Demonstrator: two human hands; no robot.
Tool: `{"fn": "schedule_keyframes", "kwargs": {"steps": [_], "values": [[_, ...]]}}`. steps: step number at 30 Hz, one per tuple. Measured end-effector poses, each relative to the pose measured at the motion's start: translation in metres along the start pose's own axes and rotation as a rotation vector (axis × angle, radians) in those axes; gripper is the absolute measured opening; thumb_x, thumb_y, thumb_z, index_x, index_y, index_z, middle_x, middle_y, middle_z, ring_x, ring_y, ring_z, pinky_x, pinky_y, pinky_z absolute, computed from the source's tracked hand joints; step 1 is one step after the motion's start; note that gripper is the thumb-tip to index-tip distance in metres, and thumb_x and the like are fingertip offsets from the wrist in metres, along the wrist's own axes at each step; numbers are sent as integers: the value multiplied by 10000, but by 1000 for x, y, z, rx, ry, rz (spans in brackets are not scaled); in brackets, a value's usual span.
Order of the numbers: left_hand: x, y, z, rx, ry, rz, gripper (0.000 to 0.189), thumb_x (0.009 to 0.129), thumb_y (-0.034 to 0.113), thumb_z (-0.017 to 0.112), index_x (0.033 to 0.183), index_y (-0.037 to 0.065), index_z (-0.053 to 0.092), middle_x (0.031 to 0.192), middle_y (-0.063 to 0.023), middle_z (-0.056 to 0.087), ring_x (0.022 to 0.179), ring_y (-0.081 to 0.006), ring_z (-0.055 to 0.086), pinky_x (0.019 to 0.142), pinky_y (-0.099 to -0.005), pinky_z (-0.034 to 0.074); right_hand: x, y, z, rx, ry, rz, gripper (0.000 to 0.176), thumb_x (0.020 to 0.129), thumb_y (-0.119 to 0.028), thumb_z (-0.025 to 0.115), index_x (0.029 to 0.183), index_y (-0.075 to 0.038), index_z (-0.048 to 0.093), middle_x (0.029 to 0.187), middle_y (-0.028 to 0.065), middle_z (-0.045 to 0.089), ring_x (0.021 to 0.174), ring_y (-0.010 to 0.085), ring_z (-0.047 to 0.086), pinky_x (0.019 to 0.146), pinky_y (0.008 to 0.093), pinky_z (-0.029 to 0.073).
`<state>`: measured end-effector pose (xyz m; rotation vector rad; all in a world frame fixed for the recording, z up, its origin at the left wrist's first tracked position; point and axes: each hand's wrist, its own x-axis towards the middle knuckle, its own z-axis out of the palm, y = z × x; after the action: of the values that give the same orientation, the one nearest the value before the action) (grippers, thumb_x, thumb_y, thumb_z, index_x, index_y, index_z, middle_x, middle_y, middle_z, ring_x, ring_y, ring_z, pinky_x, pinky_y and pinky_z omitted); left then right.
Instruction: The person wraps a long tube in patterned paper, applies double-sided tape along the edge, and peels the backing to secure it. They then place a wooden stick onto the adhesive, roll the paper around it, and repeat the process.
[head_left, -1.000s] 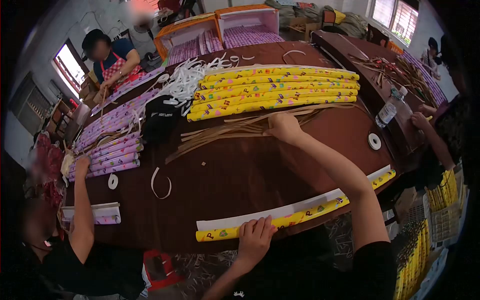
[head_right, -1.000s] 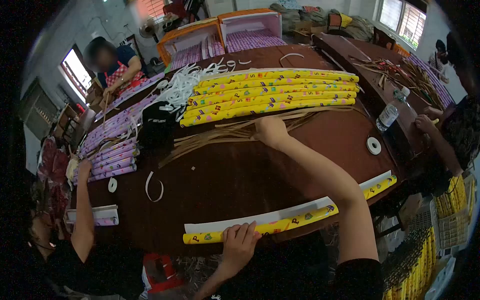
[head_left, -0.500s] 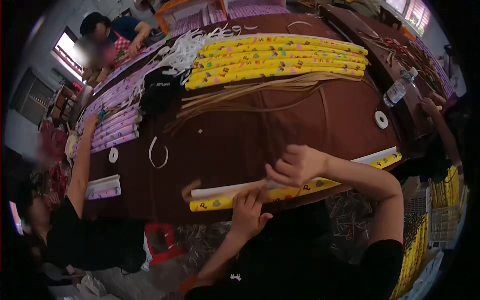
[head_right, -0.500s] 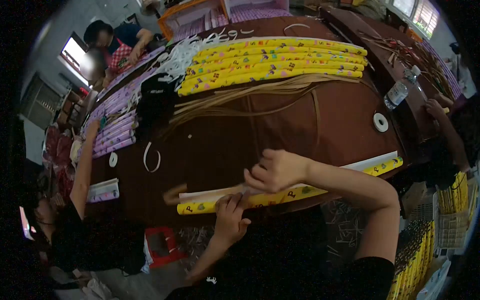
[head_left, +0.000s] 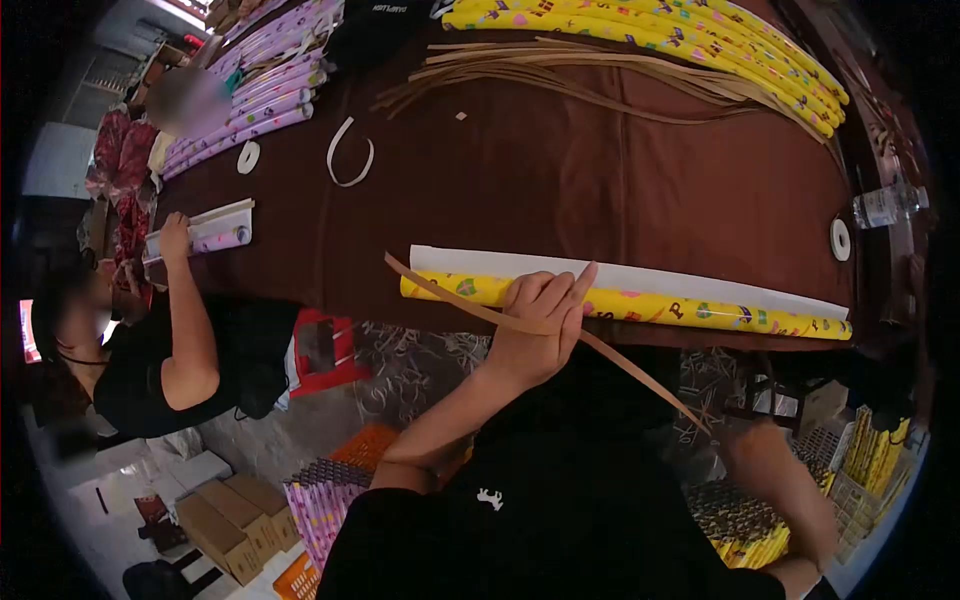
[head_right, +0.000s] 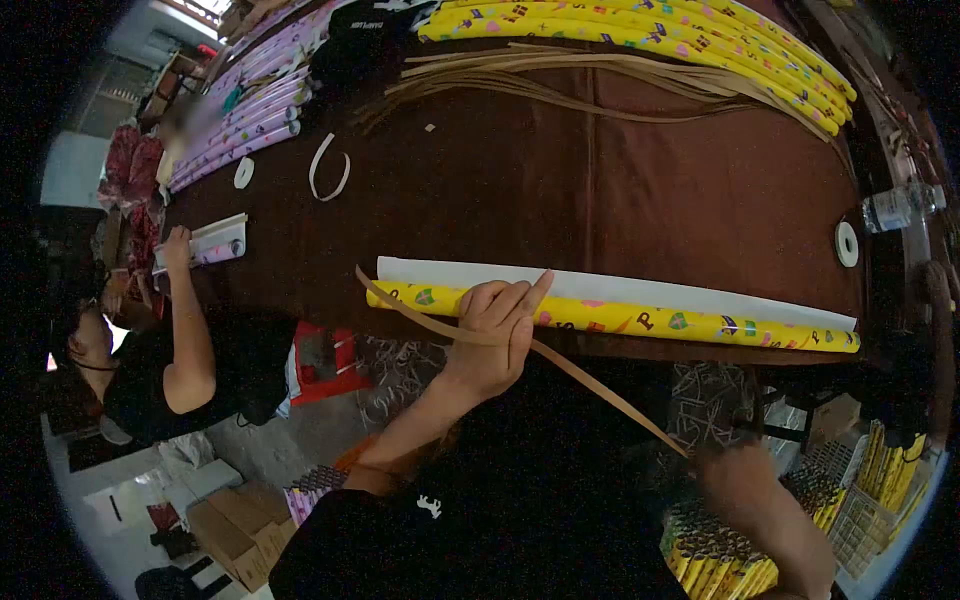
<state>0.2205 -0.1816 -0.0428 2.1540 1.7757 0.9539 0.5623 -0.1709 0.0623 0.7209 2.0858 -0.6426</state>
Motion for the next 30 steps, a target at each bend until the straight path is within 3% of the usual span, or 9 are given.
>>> {"fn": "schedule_keyframes", "kwargs": {"steps": [3,6,10,15,19,22,24,25,30], "values": [[-1,-1,0,10,-8,-3,448,938,174,471,1358,41,556,1067,-40,580,973,-215,509,896,-365,397,-5,3,46,237,-401,165,369,853,-299,635,1126,-53,664,797,171,641,826,356,666,754,486,511],[-4,-1,3,-32,-39,-11,451,984,187,396,1385,36,539,1109,-73,597,998,-245,498,914,-387,373,14,-4,27,73,-349,-4,419,834,-317,685,1159,-54,660,823,177,656,820,343,659,736,466,511],[-3,-2,4,46,-17,13,448,959,209,468,1368,44,547,1083,-50,590,979,-220,507,900,-376,394,74,-70,-95,380,894,-550,341,794,-182,740,1080,-11,666,903,133,643,799,279,602,682,390,509],[-3,7,0,168,-194,-65,530,974,248,490,1459,46,421,1227,-113,534,1051,-254,493,1007,-408,379,168,-160,-145,-262,1293,-512,435,810,-170,642,1204,16,629,987,127,610,950,259,538,760,349,473],[-13,0,18,-174,-110,-127,580,975,364,507,1451,43,425,1267,-122,522,1088,-262,490,1021,-428,370,195,-170,-152,-445,1187,-323,403,800,-136,607,1153,57,641,895,115,647,840,266,603,647,350,511],[-11,-5,-1,-235,-122,13,783,824,637,619,1288,11,542,1260,-149,534,1175,-297,509,1014,-434,394,208,-118,-188,175,926,-829,268,886,-154,581,1038,46,673,667,51,645,585,163,635,493,293,482],[-13,-9,2,-141,-118,-2,930,709,779,607,1198,-11,579,1190,-176,560,1125,-339,510,1007,-455,389,188,-91,-230,1034,0,-703,291,1004,-231,509,996,24,649,569,64,607,462,114,583,458,233,447],[-10,-5,-6,-119,-39,23,872,768,753,571,1179,-17,576,1186,-190,564,1098,-359,515,1017,-468,381,196,-72,-229,1272,-139,-848,335,1057,-303,433,1032,-8,590,503,41,539,377,68,484,382,203,366],[-5,-1,-2,-19,0,16,808,834,705,542,1208,-11,557,1204,-182,532,1109,-354,500,1008,-483,382,220,-64,-218,1607,-296,-923,253,1053,-305,449,1045,-56,492,465,19,453,308,45,294,317,189,204]]}}
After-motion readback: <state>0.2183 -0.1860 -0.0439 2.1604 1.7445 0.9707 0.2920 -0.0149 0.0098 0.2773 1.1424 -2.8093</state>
